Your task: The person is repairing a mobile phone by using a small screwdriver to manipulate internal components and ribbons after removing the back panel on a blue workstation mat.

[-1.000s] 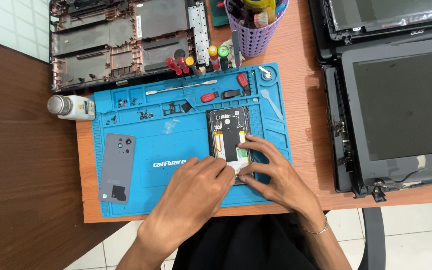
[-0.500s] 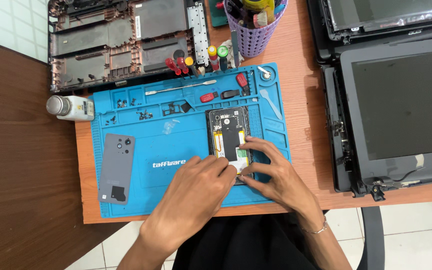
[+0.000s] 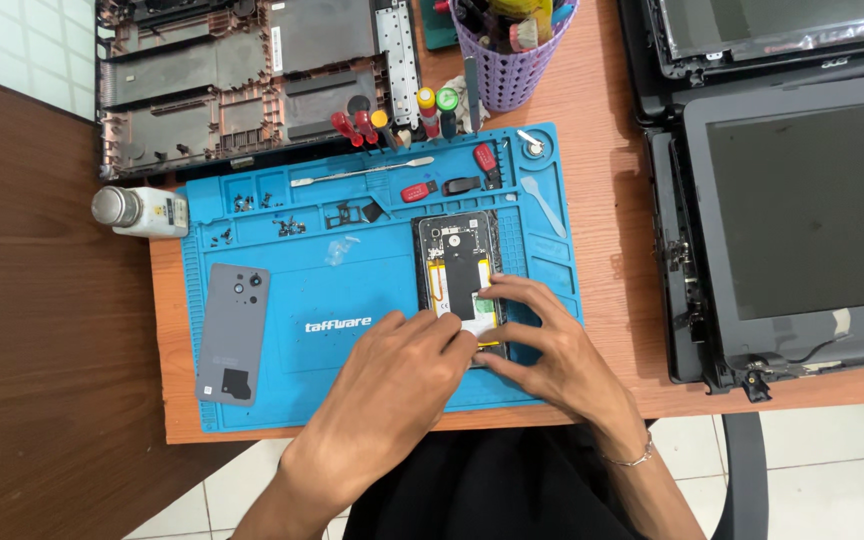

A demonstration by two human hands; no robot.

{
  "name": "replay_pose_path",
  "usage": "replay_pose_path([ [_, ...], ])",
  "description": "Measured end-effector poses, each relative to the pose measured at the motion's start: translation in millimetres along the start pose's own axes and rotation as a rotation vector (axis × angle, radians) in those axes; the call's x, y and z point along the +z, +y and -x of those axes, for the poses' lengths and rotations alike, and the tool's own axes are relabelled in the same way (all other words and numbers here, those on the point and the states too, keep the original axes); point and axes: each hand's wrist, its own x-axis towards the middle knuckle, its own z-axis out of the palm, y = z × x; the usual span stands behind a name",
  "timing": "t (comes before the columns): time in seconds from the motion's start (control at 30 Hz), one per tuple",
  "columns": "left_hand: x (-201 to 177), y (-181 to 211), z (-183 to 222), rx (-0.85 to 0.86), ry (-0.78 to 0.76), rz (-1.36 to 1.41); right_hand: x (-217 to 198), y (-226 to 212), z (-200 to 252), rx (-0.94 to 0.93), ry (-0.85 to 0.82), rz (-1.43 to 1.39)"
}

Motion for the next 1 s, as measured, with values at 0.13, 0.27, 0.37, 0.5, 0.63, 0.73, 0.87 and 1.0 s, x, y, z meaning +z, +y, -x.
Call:
replay_pose_path([
  [0.13, -1.9, -0.3, 3.6, 0.005, 0.026, -0.035, -0.3, -2.0, -0.8, -0.002, -0.009, 0.016],
  [0.27, -0.9, -0.3, 4.2, -0.002, 0.009, -0.030, -0.4, -0.8, -0.8, 0.006, -0.021, 0.025],
  [0.37, 0.4, 0.3, 4.2, -0.004, 0.006, -0.038, -0.3, -0.2, -0.3, 0.003, -0.023, 0.023],
  [0.5, 1.3, -0.1, 2.7, -0.026, 0.007, -0.045, -0.4, -0.5, -0.2, -0.005, -0.019, 0.015],
  [0.63, 1.2, 0.9, 2.1, -0.014, 0.028, -0.054, -0.4, -0.8, 0.0, -0.005, -0.018, 0.006],
  [0.73, 0.6, 2.1, 2.2, -0.010, 0.017, -0.064, -1.1, 0.0, -0.3, -0.021, -0.015, 0.006],
  [0.87, 0.8, 2.7, 2.2, -0.027, -0.009, -0.075, -1.5, -0.2, -0.9, -0.022, -0.015, 0.013],
  [1.0, 2.9, 2.8, 1.3, -0.018, 0.026, -0.063, -1.4, 0.7, 0.3, -0.040, -0.008, 0.019],
])
